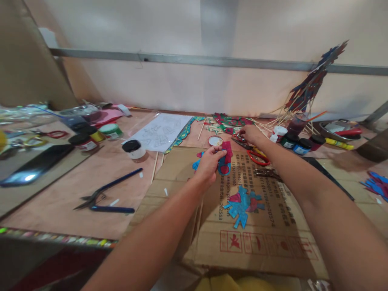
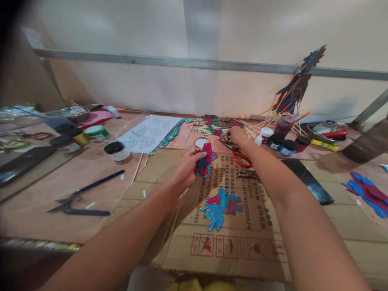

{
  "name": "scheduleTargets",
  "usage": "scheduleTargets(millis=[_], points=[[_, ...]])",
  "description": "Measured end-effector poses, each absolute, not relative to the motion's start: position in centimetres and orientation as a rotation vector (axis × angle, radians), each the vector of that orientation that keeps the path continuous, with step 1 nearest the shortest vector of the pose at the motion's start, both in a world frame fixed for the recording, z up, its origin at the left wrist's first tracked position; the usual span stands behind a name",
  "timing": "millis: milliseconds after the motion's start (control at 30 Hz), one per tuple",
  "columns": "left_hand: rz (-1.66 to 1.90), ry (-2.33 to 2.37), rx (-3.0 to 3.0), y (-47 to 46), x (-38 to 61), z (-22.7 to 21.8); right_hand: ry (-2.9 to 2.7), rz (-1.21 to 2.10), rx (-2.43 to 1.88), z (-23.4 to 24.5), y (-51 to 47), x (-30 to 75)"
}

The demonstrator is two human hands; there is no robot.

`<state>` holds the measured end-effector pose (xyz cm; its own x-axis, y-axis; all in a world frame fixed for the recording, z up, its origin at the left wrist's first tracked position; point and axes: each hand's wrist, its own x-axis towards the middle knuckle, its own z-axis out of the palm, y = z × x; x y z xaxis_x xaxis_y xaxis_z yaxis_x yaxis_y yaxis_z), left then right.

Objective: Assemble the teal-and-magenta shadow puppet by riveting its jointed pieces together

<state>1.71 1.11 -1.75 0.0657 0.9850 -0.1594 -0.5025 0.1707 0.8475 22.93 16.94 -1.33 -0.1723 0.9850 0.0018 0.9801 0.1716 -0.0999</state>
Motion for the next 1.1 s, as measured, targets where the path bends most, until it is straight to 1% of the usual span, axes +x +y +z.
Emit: scheduleTargets(millis=[633, 900, 1100], points=[[1.218, 0.918, 0.75, 0.9, 1.7, -1.4, -2.292, -0.051, -2.063, -0.7, 16.5, 22.8], [1.248, 0.941, 0.771, 0.8, 1.8, -1.6, -2.401, 0.014, -1.976, 0.5, 16.0, 23.8], [1.27, 0.936, 0.767, 0.6, 1.8, -1.4, -2.458, 0.069, -2.062, 0.4, 15.5, 23.7]])
